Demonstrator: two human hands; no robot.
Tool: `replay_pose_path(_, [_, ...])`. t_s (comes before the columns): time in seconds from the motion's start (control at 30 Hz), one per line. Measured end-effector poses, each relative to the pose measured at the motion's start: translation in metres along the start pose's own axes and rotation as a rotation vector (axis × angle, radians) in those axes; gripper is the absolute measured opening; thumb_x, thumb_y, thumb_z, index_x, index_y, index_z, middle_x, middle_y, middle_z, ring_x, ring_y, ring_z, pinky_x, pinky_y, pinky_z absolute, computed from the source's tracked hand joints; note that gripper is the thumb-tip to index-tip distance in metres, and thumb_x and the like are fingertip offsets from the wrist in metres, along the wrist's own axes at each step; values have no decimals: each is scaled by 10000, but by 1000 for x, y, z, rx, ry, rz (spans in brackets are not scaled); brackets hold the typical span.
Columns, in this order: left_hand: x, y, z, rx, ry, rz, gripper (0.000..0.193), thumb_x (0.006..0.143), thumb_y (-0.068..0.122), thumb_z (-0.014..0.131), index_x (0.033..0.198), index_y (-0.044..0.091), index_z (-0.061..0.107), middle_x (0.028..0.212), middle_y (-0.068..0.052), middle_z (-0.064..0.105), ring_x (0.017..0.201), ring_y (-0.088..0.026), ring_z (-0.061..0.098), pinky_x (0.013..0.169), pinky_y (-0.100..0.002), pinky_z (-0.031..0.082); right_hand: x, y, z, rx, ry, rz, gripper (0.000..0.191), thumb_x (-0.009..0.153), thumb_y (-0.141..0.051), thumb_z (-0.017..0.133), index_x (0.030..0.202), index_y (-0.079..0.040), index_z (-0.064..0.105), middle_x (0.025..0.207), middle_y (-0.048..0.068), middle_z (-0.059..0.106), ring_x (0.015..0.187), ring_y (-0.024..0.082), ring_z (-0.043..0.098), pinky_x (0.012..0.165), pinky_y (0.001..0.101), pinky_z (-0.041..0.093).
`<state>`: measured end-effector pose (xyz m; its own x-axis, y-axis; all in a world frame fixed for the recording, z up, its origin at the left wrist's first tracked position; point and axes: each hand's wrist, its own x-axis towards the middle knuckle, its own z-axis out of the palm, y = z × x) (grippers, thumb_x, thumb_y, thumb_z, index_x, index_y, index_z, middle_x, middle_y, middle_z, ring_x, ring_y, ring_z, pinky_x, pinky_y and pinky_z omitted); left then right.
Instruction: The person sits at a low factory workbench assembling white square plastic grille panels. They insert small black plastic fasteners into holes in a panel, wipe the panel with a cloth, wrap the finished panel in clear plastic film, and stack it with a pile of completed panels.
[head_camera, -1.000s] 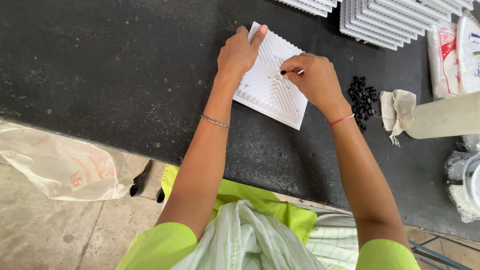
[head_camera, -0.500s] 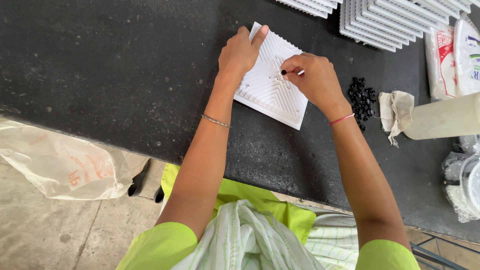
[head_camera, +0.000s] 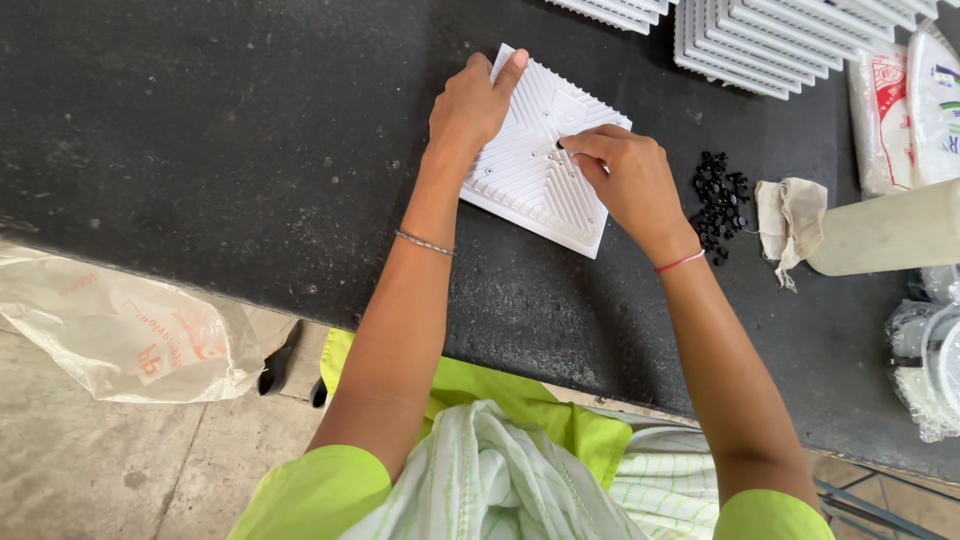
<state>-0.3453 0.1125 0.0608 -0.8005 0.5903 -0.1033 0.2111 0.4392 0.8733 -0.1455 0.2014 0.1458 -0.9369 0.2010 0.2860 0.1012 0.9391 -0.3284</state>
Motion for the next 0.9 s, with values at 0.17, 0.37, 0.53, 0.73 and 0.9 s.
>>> replay_pose_path(0.17, [2, -4, 1, 18, -6, -1, 735, 932, 743, 395, 1055, 54, 620, 1042, -199, 744, 1005, -401, 725, 851, -504, 563, -2, 4, 3, -1, 9, -54, 209, 937, 21, 684, 1098, -70, 782, 1085, 101, 753, 873, 286, 735, 759, 363, 576])
replay_pose_path(0.37, [4, -5, -2, 26, -3, 1, 750, 927, 760, 400, 1047, 58, 633, 1062, -207, 740, 1045, -413, 704, 900, -502, 540, 2, 7, 2, -74, -56, -33, 310, 894, 66, 657, 1099, -119, 799, 1175, 45, 738, 1027, 285, 667, 878, 372, 547])
replay_pose_path(0.53, [3, -7, -2, 12, 11, -2, 759, 913, 773, 393, 1045, 67, 641, 1064, -186, 742, 1058, -395, 703, 895, -486, 538, -2, 5, 1, -219, -79, -99, 452, 800, 111, 628, 1120, -157, 801, 1311, 5, 696, 1210, 294, 578, 1002, 407, 493])
replay_pose_path(0.73, [11, -22, 0, -51, 52, 33, 725, 888, 751, 478, 1045, 81, 707, 978, -150, 767, 970, -323, 733, 875, -424, 544, -10, 19, 6, -148, -64, -102, 507, 823, 101, 613, 1218, -167, 787, 1441, 102, 591, 1305, 331, 524, 1054, 459, 444])
replay_pose_path(0.9, [31, -44, 5, -172, 102, 133, 674, 924, 660, 607, 1012, 8, 752, 896, -129, 763, 849, -232, 728, 803, -378, 553, -39, 56, -9, 322, 156, 104, 533, 900, 87, 562, 1367, -135, 693, 1551, 133, 482, 1401, 259, 505, 1054, 349, 486])
